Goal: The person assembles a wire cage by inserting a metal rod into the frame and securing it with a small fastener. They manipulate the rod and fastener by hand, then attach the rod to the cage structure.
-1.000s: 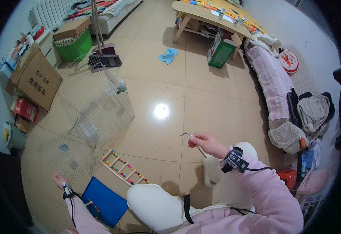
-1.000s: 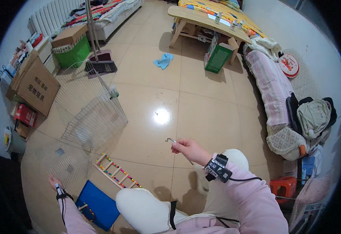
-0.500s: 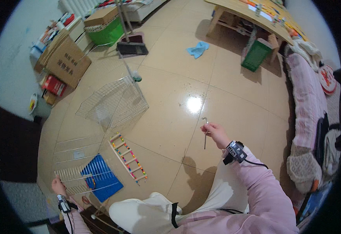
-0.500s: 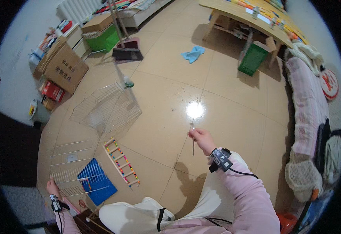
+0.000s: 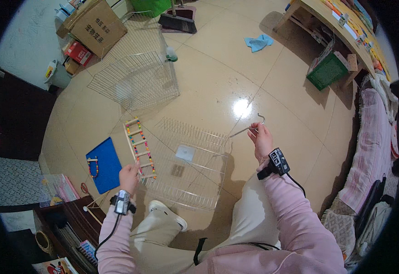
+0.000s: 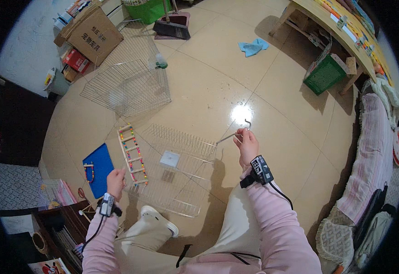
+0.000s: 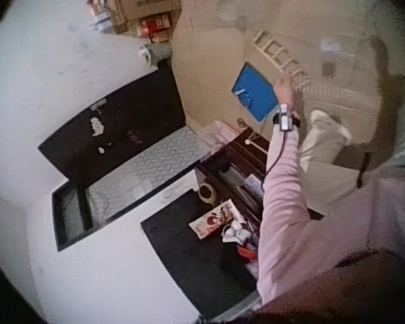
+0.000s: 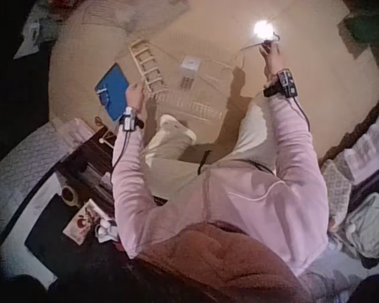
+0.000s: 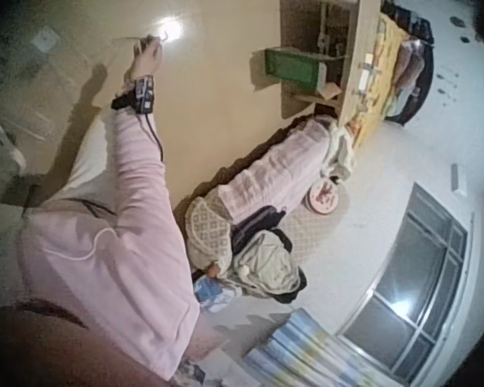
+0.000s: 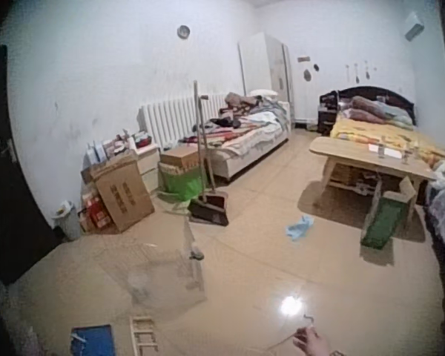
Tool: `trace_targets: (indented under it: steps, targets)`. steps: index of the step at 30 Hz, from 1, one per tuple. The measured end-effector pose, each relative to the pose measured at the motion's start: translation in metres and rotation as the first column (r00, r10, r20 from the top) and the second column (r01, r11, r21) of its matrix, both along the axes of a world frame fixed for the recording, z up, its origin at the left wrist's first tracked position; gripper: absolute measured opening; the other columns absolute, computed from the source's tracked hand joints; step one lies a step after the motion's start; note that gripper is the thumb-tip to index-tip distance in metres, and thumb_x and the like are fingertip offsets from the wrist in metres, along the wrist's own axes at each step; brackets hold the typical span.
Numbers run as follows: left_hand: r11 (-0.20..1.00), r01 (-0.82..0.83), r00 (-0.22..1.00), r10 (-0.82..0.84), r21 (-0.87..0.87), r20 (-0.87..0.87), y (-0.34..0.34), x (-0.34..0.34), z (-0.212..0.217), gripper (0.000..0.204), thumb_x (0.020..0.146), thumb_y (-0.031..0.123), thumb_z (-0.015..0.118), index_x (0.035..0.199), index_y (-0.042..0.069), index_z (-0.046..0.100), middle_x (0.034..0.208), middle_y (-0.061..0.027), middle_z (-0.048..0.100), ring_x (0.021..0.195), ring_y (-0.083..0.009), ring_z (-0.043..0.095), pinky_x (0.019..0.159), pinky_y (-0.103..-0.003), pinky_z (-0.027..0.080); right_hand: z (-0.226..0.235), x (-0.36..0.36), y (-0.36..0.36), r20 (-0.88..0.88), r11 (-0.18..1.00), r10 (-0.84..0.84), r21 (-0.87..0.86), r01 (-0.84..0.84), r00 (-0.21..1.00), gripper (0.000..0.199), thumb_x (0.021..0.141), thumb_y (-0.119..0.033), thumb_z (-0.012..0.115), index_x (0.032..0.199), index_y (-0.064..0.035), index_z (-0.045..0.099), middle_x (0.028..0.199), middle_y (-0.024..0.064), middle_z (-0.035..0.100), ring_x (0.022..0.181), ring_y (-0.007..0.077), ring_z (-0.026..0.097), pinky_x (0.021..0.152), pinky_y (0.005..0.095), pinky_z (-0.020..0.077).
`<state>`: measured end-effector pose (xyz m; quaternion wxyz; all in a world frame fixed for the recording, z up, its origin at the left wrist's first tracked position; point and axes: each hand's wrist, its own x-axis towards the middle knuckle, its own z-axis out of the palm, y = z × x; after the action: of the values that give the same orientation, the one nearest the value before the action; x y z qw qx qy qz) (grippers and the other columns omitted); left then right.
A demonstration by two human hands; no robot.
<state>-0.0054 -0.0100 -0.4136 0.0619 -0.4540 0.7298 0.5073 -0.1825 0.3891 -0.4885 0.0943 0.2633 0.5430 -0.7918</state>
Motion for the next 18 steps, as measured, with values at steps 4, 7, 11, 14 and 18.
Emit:
trace_targets:
  steps: [4,7,11,14,18]
  targets:
    - [0.996,0.049,0.996,-0.054,-0.075,-0.064,0.041,-0.016,-0.017,0.021,0.084,0.023,0.058,0.076,0.003,0.055,0.054,0.0024,0.047,0.043,-0.0040,0.040,0.039,-0.021,0.030,-0.003,0.005,0.009,0.040,0.990,0.083,-0.117,-0.078,0.996,0.024,0.090,-0.029,0.047,0.090,-0.0062,0.054,0.090,0.0033,0.055,0.082,0.0119,0.053,0.072,0.0250,0.0465]
    - [0.993,0.027,0.986,-0.045,-0.113,-0.160,0.062,-0.021,-0.016,0.025,0.083,0.021,0.059,0.067,0.006,0.047,0.053,0.0032,0.043,0.041,-0.0045,0.039,0.036,-0.022,0.031,-0.004,0.013,0.008,0.138,0.978,0.131,-0.180,-0.105,0.982,0.022,0.090,-0.028,0.048,0.091,-0.0072,0.054,0.089,0.0027,0.056,0.080,0.0111,0.053,0.071,0.0251,0.0470]
    - [0.978,0.089,0.965,-0.131,-0.187,-0.227,0.087,-0.020,-0.012,0.020,0.085,0.018,0.056,0.072,0.005,0.048,0.055,0.0026,0.044,0.045,-0.0041,0.041,0.040,-0.021,0.035,-0.007,0.022,-0.016,0.157,0.945,0.147,-0.312,-0.092,0.977,0.021,0.090,-0.027,0.046,0.091,-0.0072,0.054,0.094,0.0042,0.057,0.086,0.0150,0.056,0.078,0.0266,0.0476]
    - [0.980,0.119,0.939,-0.164,-0.161,-0.302,0.098,-0.016,-0.006,0.016,0.086,0.015,0.055,0.077,0.004,0.049,0.056,0.0026,0.045,0.047,-0.0043,0.042,0.042,-0.021,0.035,-0.008,0.026,-0.038,0.117,0.922,0.109,-0.383,-0.056,0.987,0.022,0.091,-0.025,0.044,0.094,-0.0055,0.054,0.093,0.0059,0.058,0.087,0.0145,0.057,0.079,0.0269,0.0480]
    - [0.937,0.179,0.931,-0.259,-0.300,-0.255,0.109,-0.011,0.000,0.012,0.086,0.013,0.054,0.081,0.003,0.050,0.056,0.0014,0.046,0.048,-0.0053,0.043,0.043,-0.022,0.035,-0.011,0.035,-0.054,0.117,0.904,0.127,-0.422,-0.066,0.985,0.024,0.091,-0.026,0.045,0.094,-0.0042,0.054,0.093,0.0058,0.057,0.086,0.0136,0.056,0.078,0.0257,0.0478]
